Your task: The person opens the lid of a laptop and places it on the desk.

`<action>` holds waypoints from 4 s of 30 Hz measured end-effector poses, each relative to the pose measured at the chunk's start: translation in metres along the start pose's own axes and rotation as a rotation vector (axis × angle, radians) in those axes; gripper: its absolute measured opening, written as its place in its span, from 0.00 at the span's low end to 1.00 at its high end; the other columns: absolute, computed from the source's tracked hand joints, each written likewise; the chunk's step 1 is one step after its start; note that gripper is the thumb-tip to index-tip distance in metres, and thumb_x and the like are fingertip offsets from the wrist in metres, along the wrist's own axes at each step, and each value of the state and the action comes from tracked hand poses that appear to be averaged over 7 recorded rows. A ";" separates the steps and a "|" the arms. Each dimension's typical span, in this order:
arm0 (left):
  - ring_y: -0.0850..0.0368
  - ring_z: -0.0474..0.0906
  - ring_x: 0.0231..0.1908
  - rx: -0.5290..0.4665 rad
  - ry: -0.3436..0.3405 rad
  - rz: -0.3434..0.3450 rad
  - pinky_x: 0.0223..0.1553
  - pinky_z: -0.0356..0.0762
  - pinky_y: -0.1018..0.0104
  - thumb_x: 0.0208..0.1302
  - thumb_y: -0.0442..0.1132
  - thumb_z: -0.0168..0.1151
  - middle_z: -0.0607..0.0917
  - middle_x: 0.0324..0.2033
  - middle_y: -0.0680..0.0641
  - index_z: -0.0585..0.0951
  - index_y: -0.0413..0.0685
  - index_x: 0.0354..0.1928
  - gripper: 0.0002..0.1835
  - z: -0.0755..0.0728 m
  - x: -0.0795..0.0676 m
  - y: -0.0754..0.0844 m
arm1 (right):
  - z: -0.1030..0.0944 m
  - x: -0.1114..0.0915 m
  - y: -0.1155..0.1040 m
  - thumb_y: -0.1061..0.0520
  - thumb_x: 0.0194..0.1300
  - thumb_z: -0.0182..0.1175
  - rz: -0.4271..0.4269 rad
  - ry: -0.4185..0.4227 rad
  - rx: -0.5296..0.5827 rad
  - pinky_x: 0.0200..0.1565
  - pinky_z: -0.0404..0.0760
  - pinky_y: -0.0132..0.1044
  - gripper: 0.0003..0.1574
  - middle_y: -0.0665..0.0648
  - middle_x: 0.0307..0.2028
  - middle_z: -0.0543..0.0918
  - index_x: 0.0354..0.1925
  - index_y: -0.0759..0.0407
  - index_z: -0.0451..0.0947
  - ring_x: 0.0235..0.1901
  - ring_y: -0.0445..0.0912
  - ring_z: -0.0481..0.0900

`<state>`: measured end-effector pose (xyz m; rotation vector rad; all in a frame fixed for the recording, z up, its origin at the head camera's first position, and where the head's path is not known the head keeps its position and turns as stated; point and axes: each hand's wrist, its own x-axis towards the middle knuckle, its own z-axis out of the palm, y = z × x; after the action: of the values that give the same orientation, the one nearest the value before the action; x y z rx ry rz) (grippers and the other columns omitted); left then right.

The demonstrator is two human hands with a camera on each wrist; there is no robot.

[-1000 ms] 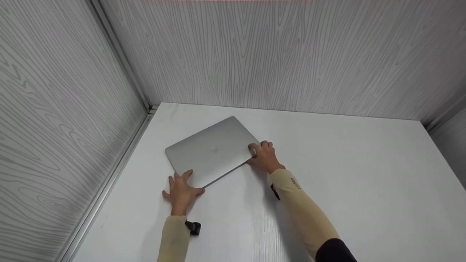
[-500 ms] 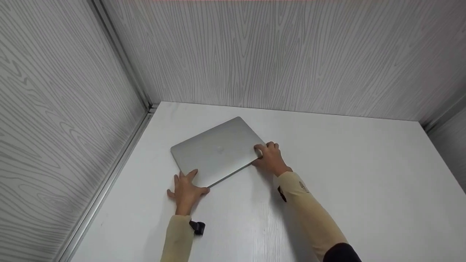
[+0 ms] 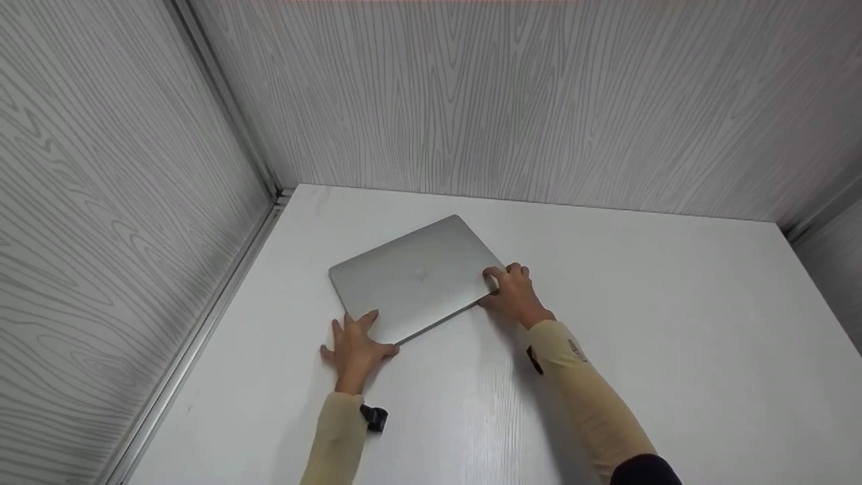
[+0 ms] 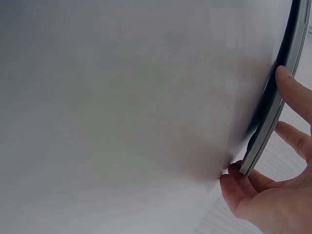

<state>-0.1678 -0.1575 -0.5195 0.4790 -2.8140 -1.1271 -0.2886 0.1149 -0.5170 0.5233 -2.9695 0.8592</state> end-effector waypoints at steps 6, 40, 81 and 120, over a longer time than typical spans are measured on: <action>0.24 0.47 0.73 0.002 -0.021 0.009 0.61 0.39 0.18 0.41 0.38 0.84 0.63 0.70 0.25 0.80 0.43 0.65 0.43 0.003 0.000 0.003 | -0.007 -0.005 0.002 0.60 0.56 0.77 0.043 -0.019 0.014 0.54 0.74 0.59 0.34 0.77 0.52 0.71 0.59 0.65 0.78 0.54 0.68 0.67; 0.22 0.50 0.71 -0.002 -0.047 0.108 0.60 0.39 0.17 0.38 0.39 0.86 0.69 0.67 0.26 0.84 0.45 0.60 0.40 0.027 -0.005 0.027 | -0.033 -0.040 0.034 0.59 0.59 0.74 0.173 -0.034 0.082 0.57 0.70 0.65 0.36 0.80 0.59 0.67 0.63 0.65 0.75 0.60 0.70 0.62; 0.22 0.57 0.69 0.057 -0.144 0.217 0.61 0.48 0.19 0.39 0.43 0.87 0.74 0.65 0.31 0.85 0.51 0.59 0.38 0.043 -0.002 0.063 | -0.062 -0.087 0.055 0.62 0.56 0.74 0.222 0.100 0.041 0.52 0.72 0.64 0.33 0.83 0.51 0.70 0.58 0.72 0.76 0.55 0.76 0.65; 0.33 0.53 0.74 0.138 -0.341 0.267 0.68 0.43 0.26 0.37 0.36 0.87 0.68 0.71 0.34 0.85 0.56 0.60 0.40 0.050 0.022 0.077 | -0.066 -0.137 0.046 0.62 0.57 0.74 0.307 0.118 -0.029 0.40 0.75 0.57 0.30 0.76 0.40 0.73 0.56 0.71 0.77 0.42 0.67 0.71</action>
<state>-0.2176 -0.0794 -0.5041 -0.0951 -3.1325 -1.0494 -0.1800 0.2291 -0.4983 0.0112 -2.9904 0.8285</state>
